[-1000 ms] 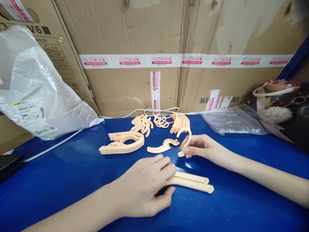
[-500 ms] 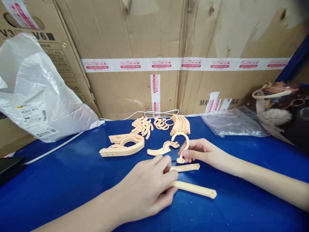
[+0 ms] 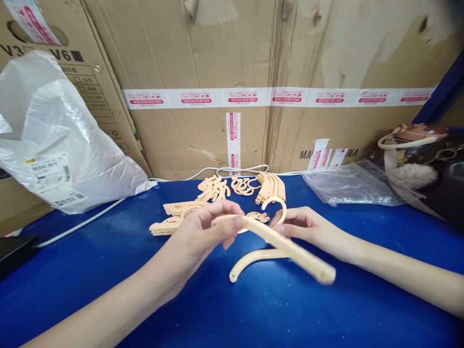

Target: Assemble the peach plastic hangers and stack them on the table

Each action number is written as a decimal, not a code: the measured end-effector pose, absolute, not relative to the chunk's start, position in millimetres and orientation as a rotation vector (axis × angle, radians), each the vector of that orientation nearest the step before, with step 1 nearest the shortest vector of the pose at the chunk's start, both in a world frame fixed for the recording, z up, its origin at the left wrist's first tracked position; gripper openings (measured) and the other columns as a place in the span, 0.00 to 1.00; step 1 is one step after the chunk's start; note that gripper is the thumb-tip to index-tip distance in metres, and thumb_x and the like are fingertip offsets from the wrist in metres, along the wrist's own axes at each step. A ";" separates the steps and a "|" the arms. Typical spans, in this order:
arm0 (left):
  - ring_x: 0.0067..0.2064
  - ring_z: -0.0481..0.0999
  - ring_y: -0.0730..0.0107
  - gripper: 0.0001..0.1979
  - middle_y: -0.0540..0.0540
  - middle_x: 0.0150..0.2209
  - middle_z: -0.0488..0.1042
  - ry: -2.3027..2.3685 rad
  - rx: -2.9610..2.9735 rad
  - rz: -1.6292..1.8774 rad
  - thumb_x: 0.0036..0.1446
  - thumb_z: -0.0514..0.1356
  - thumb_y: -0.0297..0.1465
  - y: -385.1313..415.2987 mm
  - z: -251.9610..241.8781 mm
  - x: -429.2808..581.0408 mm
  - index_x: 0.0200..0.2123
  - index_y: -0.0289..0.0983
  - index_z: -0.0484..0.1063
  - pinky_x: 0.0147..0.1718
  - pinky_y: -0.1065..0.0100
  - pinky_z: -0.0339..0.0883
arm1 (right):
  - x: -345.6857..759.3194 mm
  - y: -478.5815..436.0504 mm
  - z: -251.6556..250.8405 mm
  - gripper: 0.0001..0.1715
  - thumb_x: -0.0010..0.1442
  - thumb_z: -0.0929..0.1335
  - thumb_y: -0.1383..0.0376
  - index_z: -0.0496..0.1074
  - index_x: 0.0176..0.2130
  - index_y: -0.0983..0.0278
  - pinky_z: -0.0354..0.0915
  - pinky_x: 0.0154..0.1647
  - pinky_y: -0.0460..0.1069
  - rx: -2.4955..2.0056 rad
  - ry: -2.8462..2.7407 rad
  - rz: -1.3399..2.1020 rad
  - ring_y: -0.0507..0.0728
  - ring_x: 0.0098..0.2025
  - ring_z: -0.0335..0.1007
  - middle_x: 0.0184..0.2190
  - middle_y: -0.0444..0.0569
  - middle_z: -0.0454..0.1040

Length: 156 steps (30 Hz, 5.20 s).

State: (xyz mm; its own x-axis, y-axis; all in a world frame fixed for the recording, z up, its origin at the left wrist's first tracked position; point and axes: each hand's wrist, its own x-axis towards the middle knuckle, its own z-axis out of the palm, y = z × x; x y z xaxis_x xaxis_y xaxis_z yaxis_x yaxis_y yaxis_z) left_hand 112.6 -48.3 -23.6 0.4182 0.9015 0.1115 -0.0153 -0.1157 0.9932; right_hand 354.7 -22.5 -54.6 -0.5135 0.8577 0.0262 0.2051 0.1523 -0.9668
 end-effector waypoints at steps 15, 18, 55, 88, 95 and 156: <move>0.31 0.65 0.66 0.14 0.50 0.30 0.65 1.235 2.450 0.511 0.60 0.55 0.39 -65.8 -36.0 121.0 0.27 0.39 0.57 0.28 0.67 0.55 | 354.7 -21.5 -57.1 0.13 0.56 0.71 0.57 0.77 0.34 0.64 0.63 0.31 0.45 -0.977 -1.805 1.373 0.50 0.30 0.68 0.30 0.45 0.77; 0.33 0.67 0.65 0.08 0.49 0.34 0.66 1.246 2.541 0.420 0.58 0.55 0.32 -65.6 -43.9 120.2 0.30 0.39 0.57 0.29 0.67 0.57 | 353.9 -21.5 -56.8 0.13 0.56 0.72 0.57 0.77 0.35 0.65 0.63 0.32 0.46 -0.982 -1.785 1.375 0.50 0.30 0.68 0.29 0.45 0.76; 0.47 0.70 0.58 0.15 0.43 0.47 0.74 1.076 2.748 0.609 0.68 0.45 0.30 -56.2 -58.3 120.8 0.53 0.38 0.64 0.45 0.57 0.66 | 353.9 -19.9 -58.7 0.37 0.54 0.73 0.64 0.57 0.59 0.57 0.66 0.21 0.43 -0.884 -1.430 1.644 0.51 0.29 0.66 0.30 0.43 0.70; 0.46 0.68 0.61 0.16 0.42 0.46 0.72 0.808 2.812 0.625 0.68 0.44 0.27 -57.3 -60.3 121.1 0.56 0.34 0.60 0.49 0.57 0.64 | 354.9 -19.2 -63.7 0.35 0.56 0.73 0.63 0.57 0.59 0.60 0.67 0.25 0.42 -0.864 -1.487 1.632 0.48 0.28 0.65 0.34 0.44 0.70; 0.45 0.68 0.61 0.15 0.42 0.45 0.71 0.766 2.852 0.644 0.68 0.44 0.26 -56.6 -60.2 121.5 0.55 0.33 0.61 0.47 0.58 0.64 | 354.5 -19.3 -64.4 0.33 0.58 0.71 0.65 0.57 0.58 0.61 0.67 0.26 0.42 -0.848 -1.532 1.639 0.47 0.27 0.65 0.33 0.43 0.71; 0.43 0.71 0.56 0.19 0.40 0.42 0.73 0.804 3.096 0.634 0.63 0.47 0.23 -56.4 -64.7 118.1 0.57 0.29 0.61 0.43 0.55 0.68 | 356.0 -23.0 -60.7 0.27 0.57 0.71 0.63 0.60 0.53 0.61 0.66 0.28 0.47 -0.893 -1.688 1.420 0.49 0.27 0.66 0.28 0.40 0.69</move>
State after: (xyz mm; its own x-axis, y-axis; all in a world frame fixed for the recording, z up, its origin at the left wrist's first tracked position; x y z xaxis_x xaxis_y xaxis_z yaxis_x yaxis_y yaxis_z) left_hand 118.1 -56.4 -64.7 0.8036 0.4433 0.3971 0.4896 -0.8718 -0.0177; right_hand 356.0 -23.0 -60.7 -0.4806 0.8707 0.1040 0.0468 0.1439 -0.9885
